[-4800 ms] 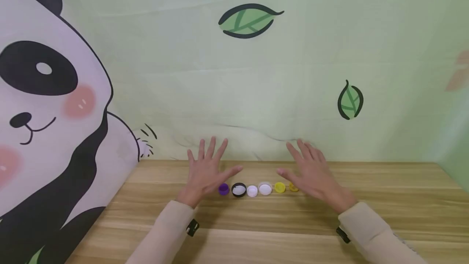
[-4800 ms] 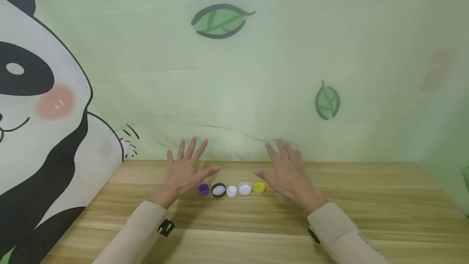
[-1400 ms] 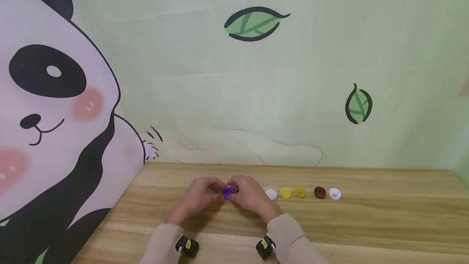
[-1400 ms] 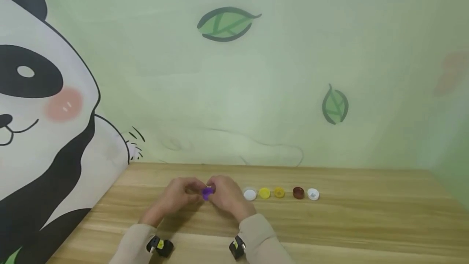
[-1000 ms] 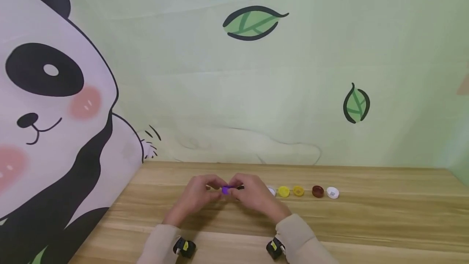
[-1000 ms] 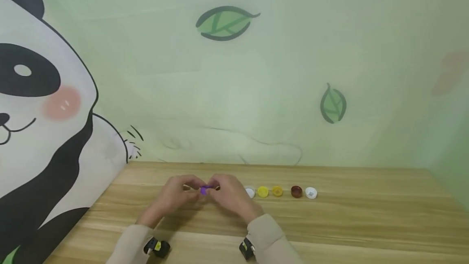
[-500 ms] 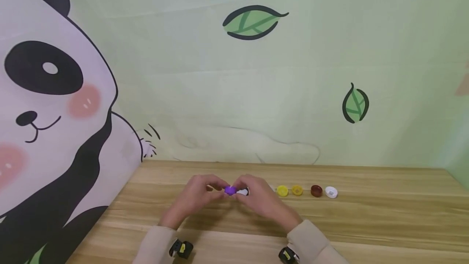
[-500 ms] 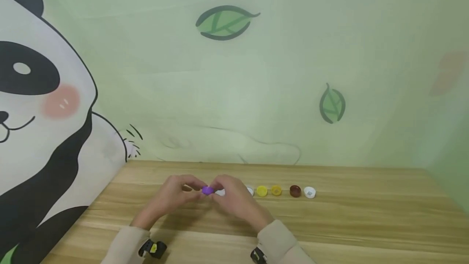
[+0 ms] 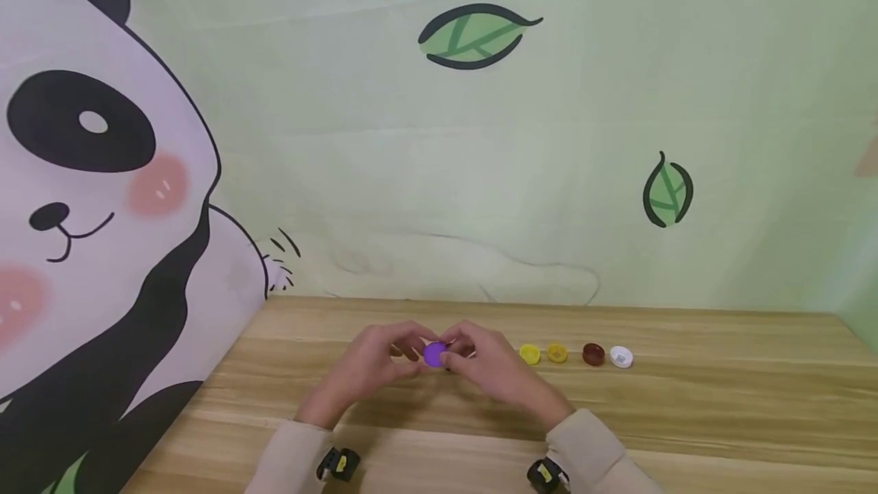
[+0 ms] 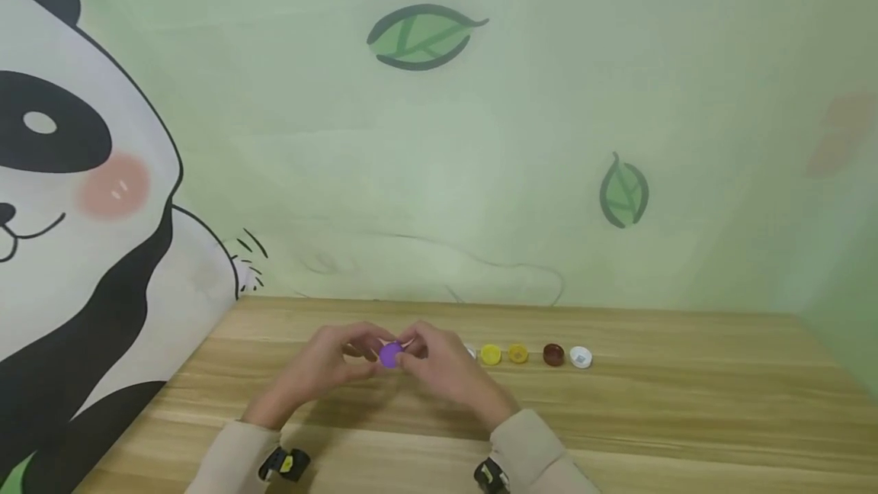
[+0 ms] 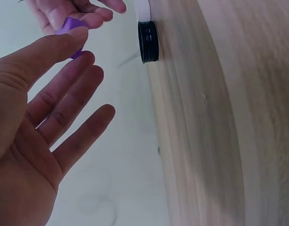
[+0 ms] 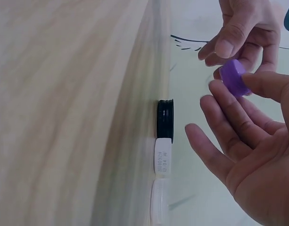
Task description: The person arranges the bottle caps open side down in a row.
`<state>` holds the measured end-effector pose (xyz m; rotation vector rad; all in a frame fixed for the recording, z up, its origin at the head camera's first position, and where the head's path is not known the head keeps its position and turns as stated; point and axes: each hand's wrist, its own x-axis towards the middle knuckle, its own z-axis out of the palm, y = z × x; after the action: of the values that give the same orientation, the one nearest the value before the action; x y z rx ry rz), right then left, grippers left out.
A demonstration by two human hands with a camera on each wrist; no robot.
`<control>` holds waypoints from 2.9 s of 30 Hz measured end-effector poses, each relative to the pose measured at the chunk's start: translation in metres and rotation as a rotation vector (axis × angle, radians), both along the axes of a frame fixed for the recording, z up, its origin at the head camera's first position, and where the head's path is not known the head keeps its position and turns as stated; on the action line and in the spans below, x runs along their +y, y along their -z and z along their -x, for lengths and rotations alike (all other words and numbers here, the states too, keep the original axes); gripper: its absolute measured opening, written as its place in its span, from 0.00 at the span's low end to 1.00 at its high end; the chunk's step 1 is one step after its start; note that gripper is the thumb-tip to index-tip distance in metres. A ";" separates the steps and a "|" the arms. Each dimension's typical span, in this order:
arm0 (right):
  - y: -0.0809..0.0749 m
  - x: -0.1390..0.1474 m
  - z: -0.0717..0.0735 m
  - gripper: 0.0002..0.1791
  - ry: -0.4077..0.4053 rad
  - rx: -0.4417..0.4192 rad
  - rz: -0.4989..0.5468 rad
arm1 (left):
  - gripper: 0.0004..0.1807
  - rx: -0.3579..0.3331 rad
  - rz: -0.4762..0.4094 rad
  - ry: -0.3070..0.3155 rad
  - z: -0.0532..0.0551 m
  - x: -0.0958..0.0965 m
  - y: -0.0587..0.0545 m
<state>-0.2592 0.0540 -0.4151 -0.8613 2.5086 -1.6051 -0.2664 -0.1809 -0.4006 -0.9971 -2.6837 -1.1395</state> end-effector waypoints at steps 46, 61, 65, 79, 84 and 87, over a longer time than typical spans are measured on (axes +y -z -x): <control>0.009 -0.003 -0.011 0.15 -0.222 -0.060 -0.199 | 0.13 -0.388 0.125 0.150 -0.003 -0.003 0.014; 0.010 -0.005 -0.014 0.17 -0.189 -0.023 -0.271 | 0.13 -0.380 0.175 0.151 -0.005 -0.001 0.012; 0.010 -0.005 -0.014 0.17 -0.189 -0.014 -0.275 | 0.13 -0.378 0.180 0.154 -0.004 -0.001 0.013; 0.002 0.005 -0.002 0.14 -0.127 0.053 -0.208 | 0.22 -0.272 0.102 0.036 0.005 -0.015 0.004; 0.001 0.004 0.002 0.11 -0.050 0.138 -0.184 | 0.23 -0.203 0.060 -0.041 0.014 -0.009 0.009; -0.001 0.002 0.005 0.10 0.015 0.183 -0.201 | 0.23 -0.162 0.034 -0.079 0.019 -0.003 0.010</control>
<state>-0.2638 0.0560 -0.4144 -1.0063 2.7442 -1.3023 -0.2854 -0.1836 -0.4111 -0.8283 -2.8473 -1.2131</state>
